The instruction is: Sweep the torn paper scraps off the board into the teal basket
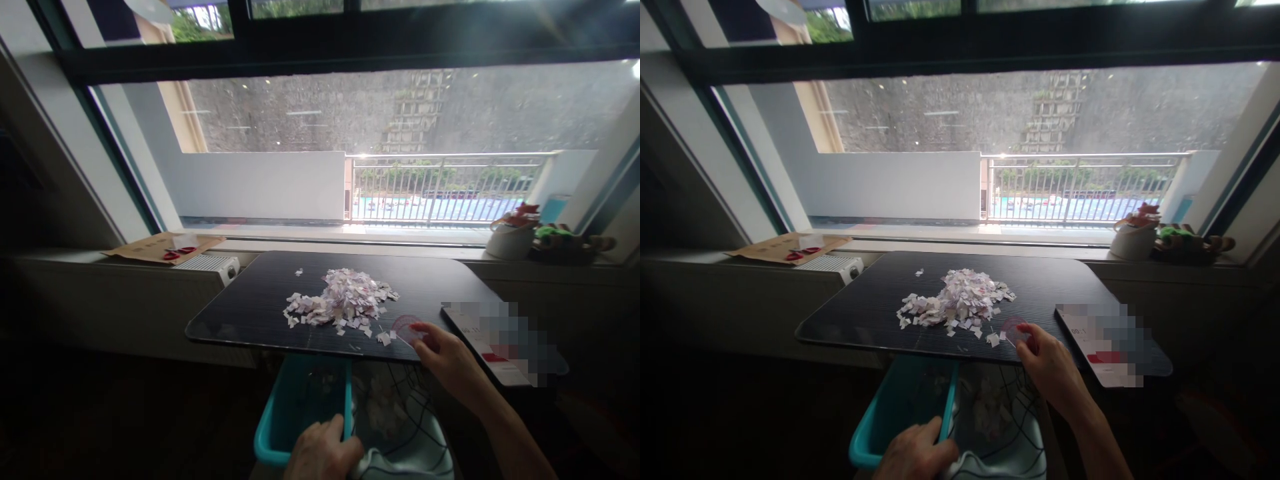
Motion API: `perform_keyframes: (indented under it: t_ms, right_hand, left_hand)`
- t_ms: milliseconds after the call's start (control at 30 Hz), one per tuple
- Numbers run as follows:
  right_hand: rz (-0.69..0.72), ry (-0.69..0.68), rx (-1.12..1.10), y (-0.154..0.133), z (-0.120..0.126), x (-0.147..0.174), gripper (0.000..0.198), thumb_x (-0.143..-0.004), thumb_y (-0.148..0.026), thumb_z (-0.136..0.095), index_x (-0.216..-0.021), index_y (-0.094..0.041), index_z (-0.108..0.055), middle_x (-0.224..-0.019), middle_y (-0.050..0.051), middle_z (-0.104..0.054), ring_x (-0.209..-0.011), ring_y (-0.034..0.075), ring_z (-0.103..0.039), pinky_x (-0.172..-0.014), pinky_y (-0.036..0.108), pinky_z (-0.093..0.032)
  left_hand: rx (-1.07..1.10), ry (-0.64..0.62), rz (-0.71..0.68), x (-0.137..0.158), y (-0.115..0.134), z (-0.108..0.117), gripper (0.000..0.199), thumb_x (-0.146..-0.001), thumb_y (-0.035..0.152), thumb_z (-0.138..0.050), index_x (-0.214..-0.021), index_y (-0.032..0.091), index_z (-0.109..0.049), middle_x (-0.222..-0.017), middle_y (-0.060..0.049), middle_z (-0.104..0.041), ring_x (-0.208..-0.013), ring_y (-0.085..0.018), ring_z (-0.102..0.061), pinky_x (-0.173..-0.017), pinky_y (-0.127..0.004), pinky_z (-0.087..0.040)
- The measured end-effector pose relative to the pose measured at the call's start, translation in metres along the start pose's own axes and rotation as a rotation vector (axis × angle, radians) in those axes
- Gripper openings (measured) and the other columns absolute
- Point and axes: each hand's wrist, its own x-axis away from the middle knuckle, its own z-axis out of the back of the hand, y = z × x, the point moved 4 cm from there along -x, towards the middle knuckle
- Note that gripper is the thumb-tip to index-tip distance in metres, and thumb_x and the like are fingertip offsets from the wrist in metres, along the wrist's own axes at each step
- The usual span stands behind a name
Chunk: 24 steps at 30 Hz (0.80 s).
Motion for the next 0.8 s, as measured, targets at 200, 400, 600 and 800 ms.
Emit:
perform_keyframes:
  t_ms: [200, 400, 600, 800]
  right_hand:
    - [-0.015, 0.028, -0.147, 0.005, 0.003, -0.006, 0.040, -0.073, -0.041, -0.058, -0.103, -0.017, -0.071, -0.058, -0.001, -0.062, -0.053, 0.016, -0.056, -0.051, 0.025, -0.040]
    - [-0.059, 0.051, -0.240, 0.005, 0.010, -0.003, 0.037, -0.070, -0.039, -0.061, -0.098, -0.017, -0.072, -0.055, -0.002, -0.062, -0.051, 0.015, -0.056, -0.049, 0.025, -0.042]
    - [-0.088, -0.047, -0.331, -0.003, 0.002, -0.002, 0.038, -0.071, -0.036, -0.060, -0.101, -0.015, -0.071, -0.054, -0.002, -0.061, -0.049, 0.014, -0.054, -0.047, 0.023, -0.040]
    - [-0.071, 0.034, -0.245, -0.002, 0.003, 0.000, 0.036, -0.073, -0.035, -0.058, -0.101, -0.016, -0.071, -0.061, 0.000, -0.064, -0.056, 0.015, -0.057, -0.051, 0.024, -0.041]
  left_hand:
    - [-0.025, -0.007, -0.024, -0.001, 0.000, -0.003, 0.016, -0.091, 0.034, -0.059, -0.098, 0.022, -0.066, -0.097, -0.009, -0.063, -0.084, -0.026, -0.064, -0.071, -0.034, -0.050]
    - [0.014, 0.118, -0.052, 0.000, -0.002, -0.007, 0.013, -0.092, 0.031, -0.055, -0.092, 0.023, -0.065, -0.091, -0.006, -0.061, -0.079, -0.024, -0.064, -0.067, -0.032, -0.048]
    - [0.036, 0.132, -0.059, 0.001, -0.004, -0.011, 0.009, -0.085, 0.031, -0.062, -0.090, 0.023, -0.063, -0.090, -0.004, -0.060, -0.078, -0.023, -0.062, -0.065, -0.030, -0.044]
    - [0.080, 0.120, -0.048, 0.003, -0.004, -0.003, 0.009, -0.081, 0.020, -0.063, -0.090, 0.023, -0.063, -0.094, -0.003, -0.060, -0.081, -0.021, -0.061, -0.066, -0.027, -0.041]
